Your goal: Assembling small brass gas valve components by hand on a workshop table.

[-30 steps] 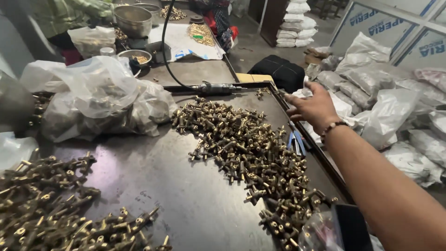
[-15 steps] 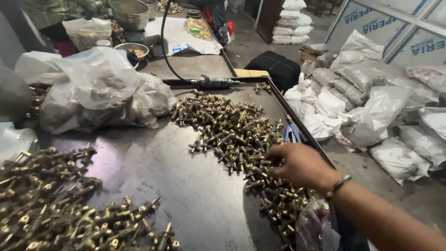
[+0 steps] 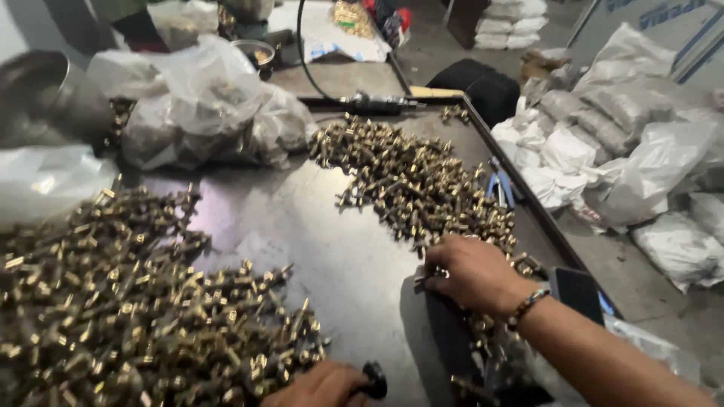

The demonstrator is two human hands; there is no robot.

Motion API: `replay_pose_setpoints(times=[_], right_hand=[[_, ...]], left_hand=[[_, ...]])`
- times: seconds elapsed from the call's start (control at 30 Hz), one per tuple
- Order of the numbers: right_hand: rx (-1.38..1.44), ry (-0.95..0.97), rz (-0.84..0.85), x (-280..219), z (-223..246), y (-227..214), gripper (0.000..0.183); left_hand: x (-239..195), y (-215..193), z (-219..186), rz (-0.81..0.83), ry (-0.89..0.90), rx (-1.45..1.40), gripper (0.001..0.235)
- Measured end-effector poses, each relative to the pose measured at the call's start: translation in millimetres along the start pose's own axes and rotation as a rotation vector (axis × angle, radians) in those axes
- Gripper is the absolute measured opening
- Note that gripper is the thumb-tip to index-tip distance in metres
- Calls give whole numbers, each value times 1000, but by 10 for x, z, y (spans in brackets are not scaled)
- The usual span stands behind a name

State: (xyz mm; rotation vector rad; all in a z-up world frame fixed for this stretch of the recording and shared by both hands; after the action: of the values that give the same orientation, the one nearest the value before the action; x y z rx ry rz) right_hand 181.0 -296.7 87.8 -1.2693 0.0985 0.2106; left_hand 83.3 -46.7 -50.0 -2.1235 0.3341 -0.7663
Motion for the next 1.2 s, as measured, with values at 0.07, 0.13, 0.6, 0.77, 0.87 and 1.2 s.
replay_pose_setpoints(times=[0.07, 0.13, 0.6, 0.77, 0.87, 1.2], right_hand=[[35, -16, -18, -55, 0, 33, 34], [26, -42, -28, -122, 3, 104, 33], [1629, 147, -255, -889, 235, 465, 21], [1853, 171, -84, -1180, 439, 855, 27], [1933, 167, -95, -1236, 517, 881, 25], [1910, 145, -107, -1331, 460, 1001, 27]], left_hand=[[441, -586, -411, 11, -15, 23, 20], [538, -882, -582, -13, -25, -9, 21], [628, -1351, -726, -123, -111, -260, 16], [609, -1350, -663, -87, -223, -339, 17], [668, -1414, -761, -129, -173, -369, 16], [776, -1497, -1031, -147, -7, -397, 17]])
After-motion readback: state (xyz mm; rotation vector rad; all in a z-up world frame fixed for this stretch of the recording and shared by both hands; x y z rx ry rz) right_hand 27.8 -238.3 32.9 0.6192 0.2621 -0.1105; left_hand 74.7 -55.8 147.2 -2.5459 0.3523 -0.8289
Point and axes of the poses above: each hand's wrist, its own x-axis towards the middle knuckle, its own y-axis out of the palm, z = x × y, the point moved 10 cm from there along x, towards the middle knuckle, and after that the axes turned 13 degrees about x, right-handed, at the moved point
